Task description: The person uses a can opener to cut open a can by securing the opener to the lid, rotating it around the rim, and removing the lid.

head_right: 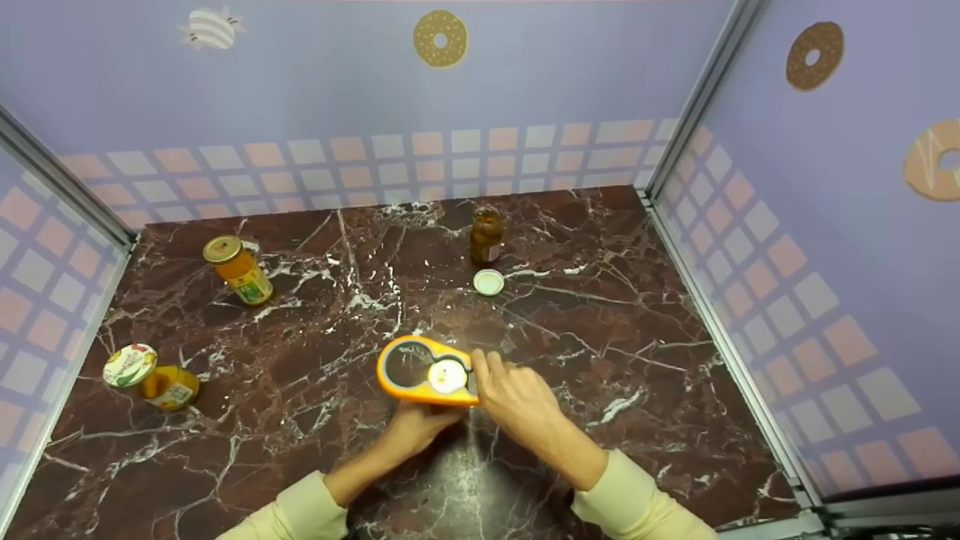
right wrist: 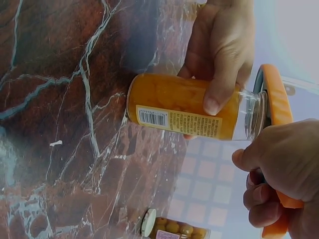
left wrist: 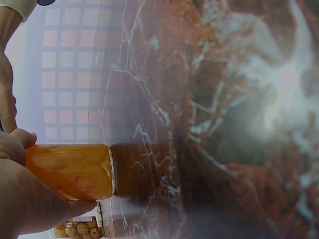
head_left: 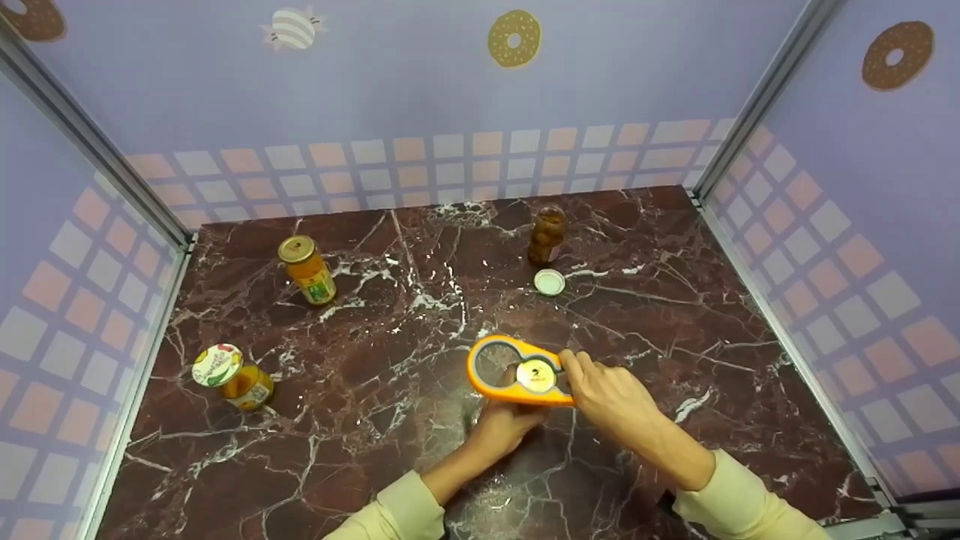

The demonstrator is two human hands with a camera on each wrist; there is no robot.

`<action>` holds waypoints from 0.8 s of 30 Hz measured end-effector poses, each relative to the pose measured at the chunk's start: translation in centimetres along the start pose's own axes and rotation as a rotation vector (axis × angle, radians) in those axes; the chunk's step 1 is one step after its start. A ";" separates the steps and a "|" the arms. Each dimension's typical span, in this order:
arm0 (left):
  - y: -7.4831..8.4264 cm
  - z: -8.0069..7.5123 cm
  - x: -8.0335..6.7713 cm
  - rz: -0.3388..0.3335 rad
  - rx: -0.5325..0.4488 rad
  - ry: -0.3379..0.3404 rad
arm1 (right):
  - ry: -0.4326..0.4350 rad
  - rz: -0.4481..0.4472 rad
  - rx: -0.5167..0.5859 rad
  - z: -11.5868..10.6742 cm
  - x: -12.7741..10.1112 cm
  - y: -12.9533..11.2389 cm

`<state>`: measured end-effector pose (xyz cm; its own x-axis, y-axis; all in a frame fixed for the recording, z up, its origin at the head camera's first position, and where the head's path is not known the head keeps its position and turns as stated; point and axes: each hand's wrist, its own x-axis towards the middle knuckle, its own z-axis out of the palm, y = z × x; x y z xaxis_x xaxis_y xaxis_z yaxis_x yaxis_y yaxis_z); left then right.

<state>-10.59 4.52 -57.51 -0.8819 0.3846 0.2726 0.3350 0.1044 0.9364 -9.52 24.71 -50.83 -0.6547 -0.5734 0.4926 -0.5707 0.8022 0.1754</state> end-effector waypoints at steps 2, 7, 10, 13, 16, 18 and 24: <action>0.0 0.0 0.0 0.004 0.013 0.001 | -0.007 0.012 -0.009 -0.1 0.0 -0.1; -0.3 0.0 0.1 0.004 0.027 -0.012 | -0.036 0.052 -0.006 -0.3 -0.3 -0.7; -0.4 -0.1 0.2 0.000 0.018 -0.033 | -0.052 0.073 0.002 -0.4 -0.5 -0.9; -0.5 -0.3 0.3 0.014 0.039 -0.054 | -0.068 0.084 0.007 -0.5 -0.4 -0.9; -0.5 -0.5 0.4 0.026 0.065 -0.072 | -0.085 0.083 0.012 -0.6 -0.4 -0.8; -0.4 -0.6 0.4 0.028 0.074 -0.083 | -0.092 0.079 0.017 -0.6 -0.4 -0.7; -0.6 -0.8 0.2 0.030 0.085 -0.088 | -0.105 0.054 0.024 -0.6 -0.4 -0.4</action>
<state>-11.24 3.77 -57.79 -0.8400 0.4670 0.2764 0.3911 0.1678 0.9049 -8.74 24.76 -50.63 -0.7323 -0.5451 0.4082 -0.5444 0.8287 0.1300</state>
